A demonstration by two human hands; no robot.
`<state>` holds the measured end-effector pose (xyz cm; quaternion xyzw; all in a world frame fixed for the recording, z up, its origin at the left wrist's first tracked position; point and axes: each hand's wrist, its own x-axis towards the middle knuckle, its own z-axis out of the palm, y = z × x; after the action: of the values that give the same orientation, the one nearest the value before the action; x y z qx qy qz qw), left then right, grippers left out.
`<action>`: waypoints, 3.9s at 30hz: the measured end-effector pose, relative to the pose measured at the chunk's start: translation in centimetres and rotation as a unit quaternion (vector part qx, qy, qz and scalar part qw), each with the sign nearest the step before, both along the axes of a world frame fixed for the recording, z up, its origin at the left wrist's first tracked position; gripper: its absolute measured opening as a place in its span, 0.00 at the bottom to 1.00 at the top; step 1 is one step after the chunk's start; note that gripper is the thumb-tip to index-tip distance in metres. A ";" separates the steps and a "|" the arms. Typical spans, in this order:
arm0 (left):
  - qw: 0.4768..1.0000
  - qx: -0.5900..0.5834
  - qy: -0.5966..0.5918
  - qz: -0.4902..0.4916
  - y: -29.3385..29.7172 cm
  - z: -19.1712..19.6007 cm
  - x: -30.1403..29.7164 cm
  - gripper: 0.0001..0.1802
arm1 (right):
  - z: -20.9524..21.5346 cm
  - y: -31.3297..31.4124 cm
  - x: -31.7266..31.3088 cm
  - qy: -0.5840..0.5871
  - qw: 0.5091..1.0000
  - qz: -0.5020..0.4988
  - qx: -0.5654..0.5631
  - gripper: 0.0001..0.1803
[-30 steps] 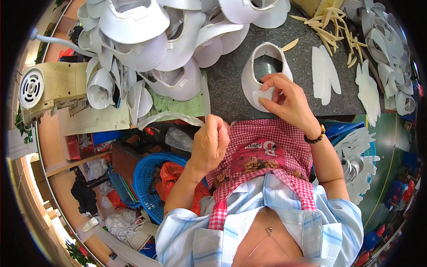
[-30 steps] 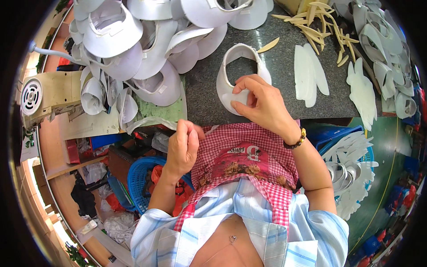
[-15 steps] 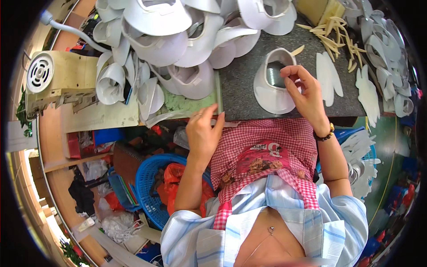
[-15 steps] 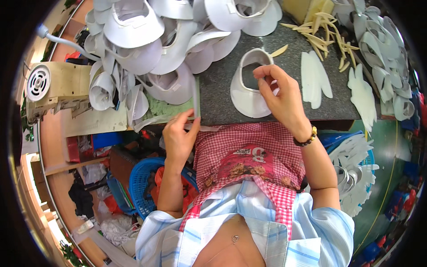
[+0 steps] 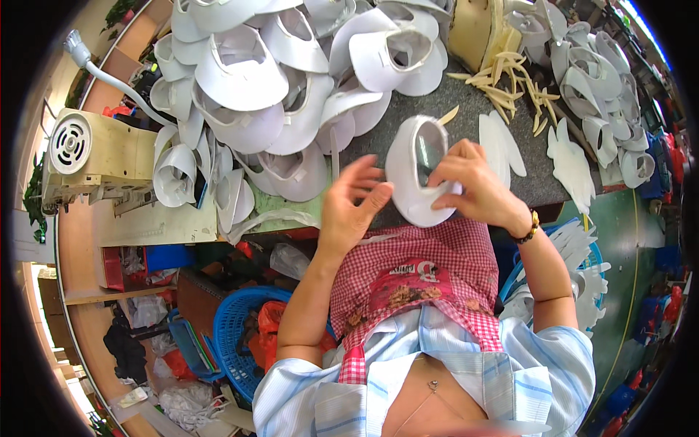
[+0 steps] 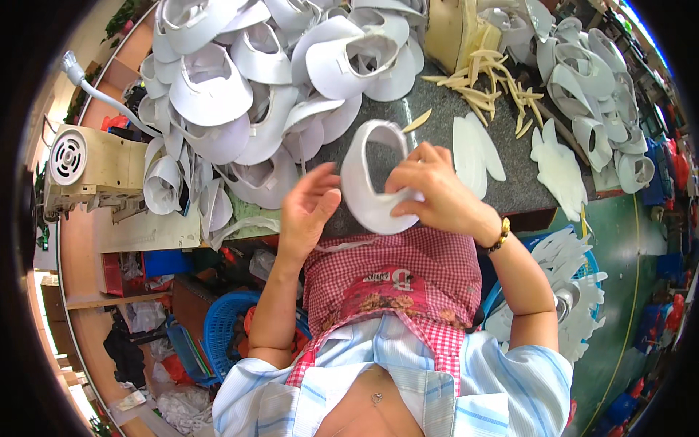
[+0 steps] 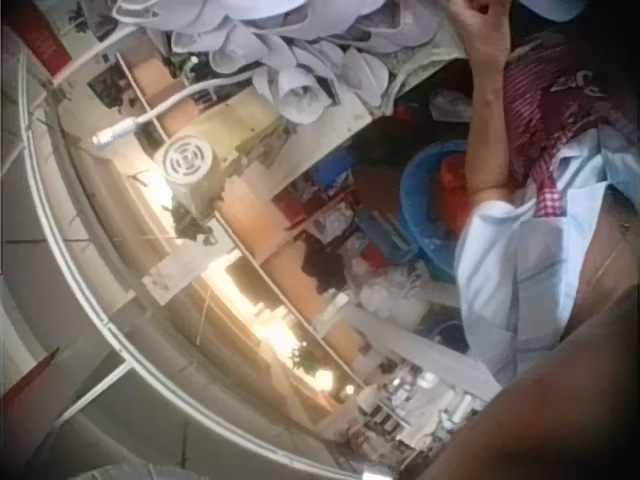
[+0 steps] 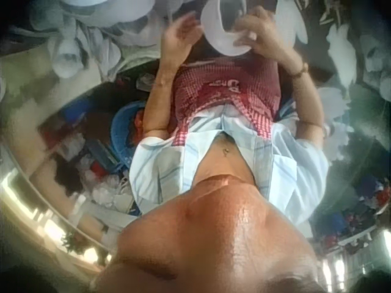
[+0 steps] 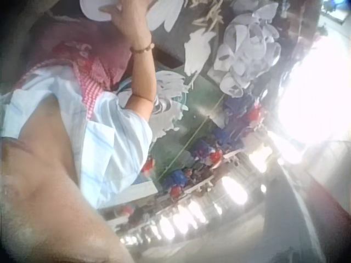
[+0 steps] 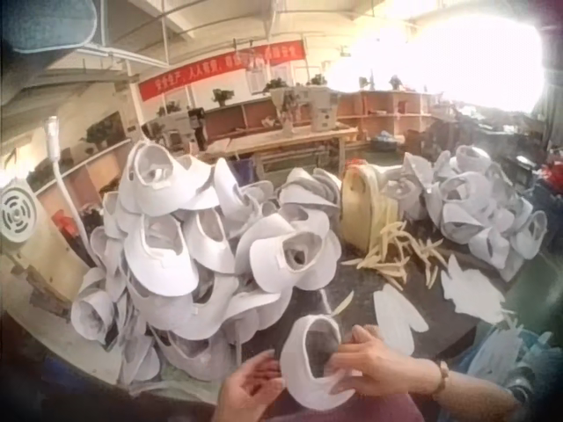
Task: The person is seen attaching components to the white upper part of a shoe, possibly in a factory setting.
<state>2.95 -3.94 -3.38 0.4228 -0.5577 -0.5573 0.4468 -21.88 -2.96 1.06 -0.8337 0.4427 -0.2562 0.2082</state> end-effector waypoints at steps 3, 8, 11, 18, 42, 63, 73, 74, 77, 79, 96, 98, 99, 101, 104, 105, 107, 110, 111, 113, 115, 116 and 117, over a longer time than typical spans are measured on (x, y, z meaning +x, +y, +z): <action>0.957 0.132 0.252 -0.061 -0.9 0.8 -3.0 0.29 | 1.5 -0.2 0.4 0.075 0.989 0.093 -0.083 0.19; 0.966 0.039 0.242 -0.085 0.9 2.0 -6.4 0.26 | -0.4 0.0 -0.2 -0.324 0.923 -0.071 0.194 0.13; 0.964 0.035 0.257 -0.048 0.8 2.5 -5.2 0.25 | 0.0 0.3 1.0 -0.365 0.890 -0.036 0.272 0.12; 0.971 0.022 0.231 -0.052 1.4 3.6 -4.4 0.17 | -1.1 0.6 0.8 -0.368 0.836 0.114 0.391 0.14; 0.917 0.179 0.324 -0.151 3.3 2.5 -2.7 0.30 | -0.4 3.4 0.6 -0.531 0.754 -0.013 0.387 0.11; 0.938 0.118 0.237 -0.224 3.4 1.5 -2.5 0.35 | 1.7 1.5 0.9 -0.348 0.905 -0.031 0.242 0.14; 0.924 0.162 0.252 -0.239 3.7 0.4 -3.1 0.34 | 0.7 1.9 -0.2 -0.468 0.788 -0.003 0.400 0.14; 0.925 0.162 0.253 -0.233 3.8 0.2 -3.2 0.34 | 0.7 2.2 0.1 -0.466 0.787 0.001 0.403 0.14; 0.936 0.141 0.220 -0.237 4.2 0.2 -3.3 0.33 | 0.9 2.2 0.2 -0.345 0.872 -0.106 0.329 0.08; 0.940 0.104 0.153 -0.287 4.5 0.9 -4.1 0.33 | 2.7 1.5 0.9 -0.356 0.879 -0.194 0.250 0.06; 0.945 0.097 0.252 -0.186 7.2 4.0 -0.8 0.25 | 2.7 -6.9 6.0 -0.095 0.991 0.045 0.088 0.06; 0.962 0.066 0.205 -0.166 6.2 4.6 -0.9 0.21 | 2.8 -5.2 3.0 -0.354 0.907 0.016 0.229 0.03; 0.976 0.024 0.173 -0.131 5.4 4.9 -1.5 0.18 | 4.0 -4.2 1.5 -0.376 0.888 0.005 0.264 0.03; 0.981 0.021 0.163 -0.105 3.7 5.1 -2.3 0.17 | 3.1 -2.7 -1.0 -0.470 0.828 0.019 0.305 0.04; 0.976 0.033 0.191 -0.100 1.6 4.4 -3.8 0.17 | 1.8 -0.5 -3.2 -0.589 0.741 0.017 0.322 0.08; 0.975 0.035 0.192 -0.105 1.1 4.3 -4.3 0.17 | 1.6 0.1 -3.6 -0.625 0.712 0.027 0.319 0.08; 0.978 0.035 0.179 -0.105 0.4 4.2 -5.1 0.17 | 1.6 1.2 -3.3 -0.610 0.736 -0.018 0.293 0.09; 0.981 0.041 0.168 -0.090 0.0 3.8 -5.8 0.19 | 2.0 2.3 -2.1 -0.607 0.744 -0.081 0.269 0.14; 0.982 0.035 0.165 -0.080 -0.1 3.9 -5.9 0.18 | 2.1 2.4 -1.9 -0.619 0.731 -0.104 0.267 0.16; 0.983 0.035 0.168 -0.069 -0.1 4.2 -6.0 0.18 | 0.8 2.4 -3.0 -0.619 0.724 -0.109 0.284 0.12; 0.983 0.034 0.171 -0.055 -0.2 4.3 -6.0 0.18 | -0.5 2.4 -3.9 -0.574 0.758 -0.078 0.298 0.09; 0.984 0.036 0.164 -0.065 -0.3 4.2 -6.1 0.18 | -0.9 2.7 -4.0 -0.557 0.774 -0.109 0.281 0.09; 0.984 0.039 0.156 -0.071 -0.3 4.1 -6.1 0.19 | -0.7 2.8 -3.9 -0.558 0.773 -0.104 0.285 0.09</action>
<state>-3.20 -4.21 0.71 0.3067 -0.4879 -0.6679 0.4710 -25.76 -0.13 0.37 -0.3956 0.3861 -0.5583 0.6186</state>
